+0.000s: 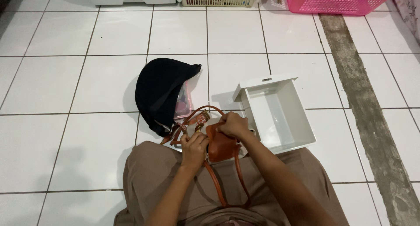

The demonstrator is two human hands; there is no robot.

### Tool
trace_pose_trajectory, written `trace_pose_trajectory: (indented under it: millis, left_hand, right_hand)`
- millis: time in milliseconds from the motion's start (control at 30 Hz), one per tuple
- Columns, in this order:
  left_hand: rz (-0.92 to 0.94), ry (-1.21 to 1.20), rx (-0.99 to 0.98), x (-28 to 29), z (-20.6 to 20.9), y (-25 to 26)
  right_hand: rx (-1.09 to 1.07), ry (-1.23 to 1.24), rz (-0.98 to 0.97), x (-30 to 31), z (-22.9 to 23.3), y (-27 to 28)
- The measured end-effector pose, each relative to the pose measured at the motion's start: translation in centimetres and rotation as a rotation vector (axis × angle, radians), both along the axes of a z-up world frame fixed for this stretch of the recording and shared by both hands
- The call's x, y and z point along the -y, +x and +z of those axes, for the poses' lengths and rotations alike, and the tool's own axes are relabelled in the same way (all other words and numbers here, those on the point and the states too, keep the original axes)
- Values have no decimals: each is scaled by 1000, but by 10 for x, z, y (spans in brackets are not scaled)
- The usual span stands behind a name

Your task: The person sits on the floor and transfers small items from a white box into a beige handbag, then moves items from a pink plastic case into a black bag. The person closes the pink case and places it into the black bag, then sets the black bag aside and picks up the handbag.

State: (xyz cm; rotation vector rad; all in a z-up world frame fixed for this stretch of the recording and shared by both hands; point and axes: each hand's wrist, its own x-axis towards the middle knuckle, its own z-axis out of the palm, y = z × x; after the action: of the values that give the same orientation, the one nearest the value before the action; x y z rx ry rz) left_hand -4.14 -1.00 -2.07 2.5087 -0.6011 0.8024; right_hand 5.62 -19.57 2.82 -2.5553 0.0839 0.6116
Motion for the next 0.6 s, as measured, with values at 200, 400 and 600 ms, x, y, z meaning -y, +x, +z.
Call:
trace_pose_trajectory:
  millis: [200,400,600]
  left_hand:
    - [11,-52,-30,-1,-4,-1]
    - [2,-64,-16,-1,1,1]
    - [-201,-64,-221,-26,17,9]
  right_hand:
    - [-159,-69,47,-5,5,17]
    - [-76,84,-50,0,5,14]
    - [-10,517,-11,31,-8,0]
